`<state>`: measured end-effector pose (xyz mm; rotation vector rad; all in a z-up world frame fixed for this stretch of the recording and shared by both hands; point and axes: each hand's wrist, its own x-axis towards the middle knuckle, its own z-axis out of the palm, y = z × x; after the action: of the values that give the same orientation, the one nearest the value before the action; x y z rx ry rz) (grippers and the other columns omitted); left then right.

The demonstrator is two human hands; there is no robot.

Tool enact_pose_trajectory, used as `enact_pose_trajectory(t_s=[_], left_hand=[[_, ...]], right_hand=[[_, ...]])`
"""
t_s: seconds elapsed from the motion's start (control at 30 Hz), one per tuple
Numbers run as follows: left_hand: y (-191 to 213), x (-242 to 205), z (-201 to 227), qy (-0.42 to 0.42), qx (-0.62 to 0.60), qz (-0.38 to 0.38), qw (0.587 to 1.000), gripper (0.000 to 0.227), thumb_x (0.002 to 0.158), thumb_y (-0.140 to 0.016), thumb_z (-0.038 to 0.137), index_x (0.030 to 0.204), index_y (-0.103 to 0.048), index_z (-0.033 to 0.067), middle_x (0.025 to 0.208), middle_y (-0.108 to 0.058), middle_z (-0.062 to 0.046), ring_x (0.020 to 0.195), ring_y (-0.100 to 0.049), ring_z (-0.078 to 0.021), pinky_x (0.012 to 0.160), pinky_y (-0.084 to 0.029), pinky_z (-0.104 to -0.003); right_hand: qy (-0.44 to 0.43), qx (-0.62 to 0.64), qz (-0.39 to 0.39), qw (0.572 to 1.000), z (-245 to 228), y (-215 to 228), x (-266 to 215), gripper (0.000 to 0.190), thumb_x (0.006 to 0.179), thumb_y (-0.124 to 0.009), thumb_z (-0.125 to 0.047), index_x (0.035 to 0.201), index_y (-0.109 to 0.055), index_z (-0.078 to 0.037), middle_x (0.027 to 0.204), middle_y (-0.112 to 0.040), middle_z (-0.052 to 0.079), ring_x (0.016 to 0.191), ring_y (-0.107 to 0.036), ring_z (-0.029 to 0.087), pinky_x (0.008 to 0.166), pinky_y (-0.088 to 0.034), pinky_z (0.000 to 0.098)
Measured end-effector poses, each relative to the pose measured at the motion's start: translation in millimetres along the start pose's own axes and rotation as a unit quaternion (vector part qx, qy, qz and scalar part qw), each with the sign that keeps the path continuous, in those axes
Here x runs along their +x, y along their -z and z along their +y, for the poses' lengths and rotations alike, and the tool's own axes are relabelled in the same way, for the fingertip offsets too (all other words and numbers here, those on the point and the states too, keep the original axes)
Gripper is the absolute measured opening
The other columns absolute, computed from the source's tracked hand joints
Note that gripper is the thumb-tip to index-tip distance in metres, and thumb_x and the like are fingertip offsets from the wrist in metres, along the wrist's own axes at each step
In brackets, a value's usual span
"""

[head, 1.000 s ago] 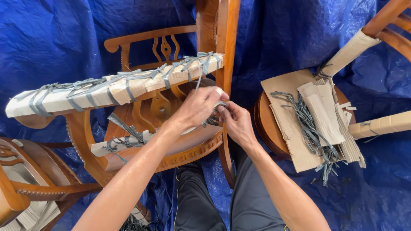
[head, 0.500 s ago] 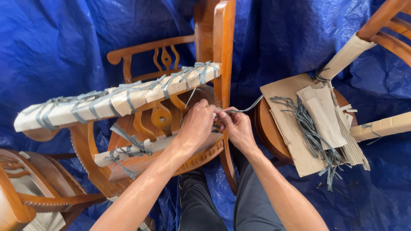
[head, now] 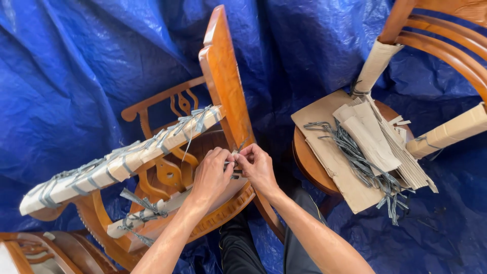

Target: Wrapping the legs and frames of wooden chairs with plastic ties for protection.

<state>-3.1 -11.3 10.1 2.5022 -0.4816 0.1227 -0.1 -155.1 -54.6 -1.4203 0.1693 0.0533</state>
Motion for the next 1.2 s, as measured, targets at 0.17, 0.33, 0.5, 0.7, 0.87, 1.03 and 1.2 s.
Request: enact_pose_trajectory(t_s=[0.17, 0.33, 0.5, 0.7, 0.87, 1.03, 1.2], left_hand=[[0, 0, 1, 0.007, 0.020, -0.013, 1.000, 0.009, 0.084, -0.071, 0.006, 0.089, -0.066, 0.0025, 0.092, -0.069, -0.010, 0.094, -0.067, -0.0307, 0.074, -0.056, -0.045], [-2, 1, -2, 0.020, 0.022, -0.019, 0.999, 0.008, 0.084, -0.071, 0.007, 0.089, -0.066, 0.0026, 0.092, -0.070, -0.010, 0.094, -0.068, -0.0291, 0.074, -0.057, -0.044], [-7, -2, -9, 0.006, 0.022, 0.004, 1.000, 0.008, 0.084, -0.072, 0.006, 0.089, -0.067, 0.0026, 0.092, -0.070, -0.011, 0.095, -0.067, -0.0308, 0.078, -0.056, -0.045], [-5, -4, -7, -0.018, 0.017, 0.019, 1.000, 0.010, 0.083, -0.072, 0.006, 0.089, -0.065, 0.0019, 0.092, -0.069, -0.012, 0.091, -0.067, -0.0321, 0.077, -0.056, -0.045], [-5, -9, -9, -0.027, 0.011, 0.027, 0.999, 0.010, 0.084, -0.071, 0.006, 0.089, -0.065, 0.0012, 0.092, -0.069, -0.012, 0.091, -0.067, -0.0312, 0.077, -0.056, -0.044], [-6, -14, -9, -0.033, -0.005, 0.047, 0.998, 0.010, 0.085, -0.071, 0.006, 0.092, -0.065, 0.0016, 0.093, -0.069, -0.012, 0.092, -0.067, -0.0311, 0.077, -0.056, -0.044], [4, -21, -1, -0.048, -0.019, 0.090, 0.995, 0.027, 0.085, -0.071, 0.003, 0.110, -0.060, 0.0016, 0.108, -0.063, -0.013, 0.101, -0.066, -0.0332, 0.080, -0.056, -0.045]], right_hand=[[0.022, -0.024, 0.003, 0.999, -9, 1, -7, 0.014, 0.094, -0.071, -0.014, 0.089, -0.066, -0.003, 0.071, -0.072, 0.001, 0.061, -0.067, 0.004, 0.049, -0.051, 0.0215], [0.040, -0.047, -0.001, 0.998, -6, 0, -8, 0.014, 0.095, -0.070, -0.015, 0.091, -0.067, -0.002, 0.073, -0.072, 0.003, 0.063, -0.066, 0.007, 0.053, -0.052, 0.0230], [0.139, -0.156, -0.013, 0.978, -10, -2, -16, 0.013, 0.096, -0.065, -0.011, 0.099, -0.069, 0.000, 0.080, -0.076, 0.010, 0.071, -0.072, 0.014, 0.062, -0.055, 0.0290], [0.147, -0.220, -0.036, 0.964, -31, -2, -27, 0.017, 0.090, -0.067, -0.011, 0.103, -0.070, 0.000, 0.089, -0.078, 0.010, 0.072, -0.073, 0.017, 0.060, -0.055, 0.0306], [0.092, -0.254, -0.020, 0.962, -30, -7, -27, 0.016, 0.091, -0.068, -0.013, 0.100, -0.072, -0.001, 0.080, -0.077, 0.010, 0.064, -0.070, 0.014, 0.058, -0.053, 0.0285], [0.107, -0.278, 0.000, 0.955, -21, -8, -26, 0.013, 0.089, -0.069, -0.012, 0.094, -0.071, 0.000, 0.073, -0.073, 0.009, 0.057, -0.063, 0.013, 0.053, -0.050, 0.0295], [0.127, -0.269, -0.009, 0.955, -14, -5, -21, 0.012, 0.087, -0.070, -0.010, 0.088, -0.066, 0.000, 0.068, -0.069, 0.007, 0.058, -0.062, 0.010, 0.055, -0.049, 0.0276]])
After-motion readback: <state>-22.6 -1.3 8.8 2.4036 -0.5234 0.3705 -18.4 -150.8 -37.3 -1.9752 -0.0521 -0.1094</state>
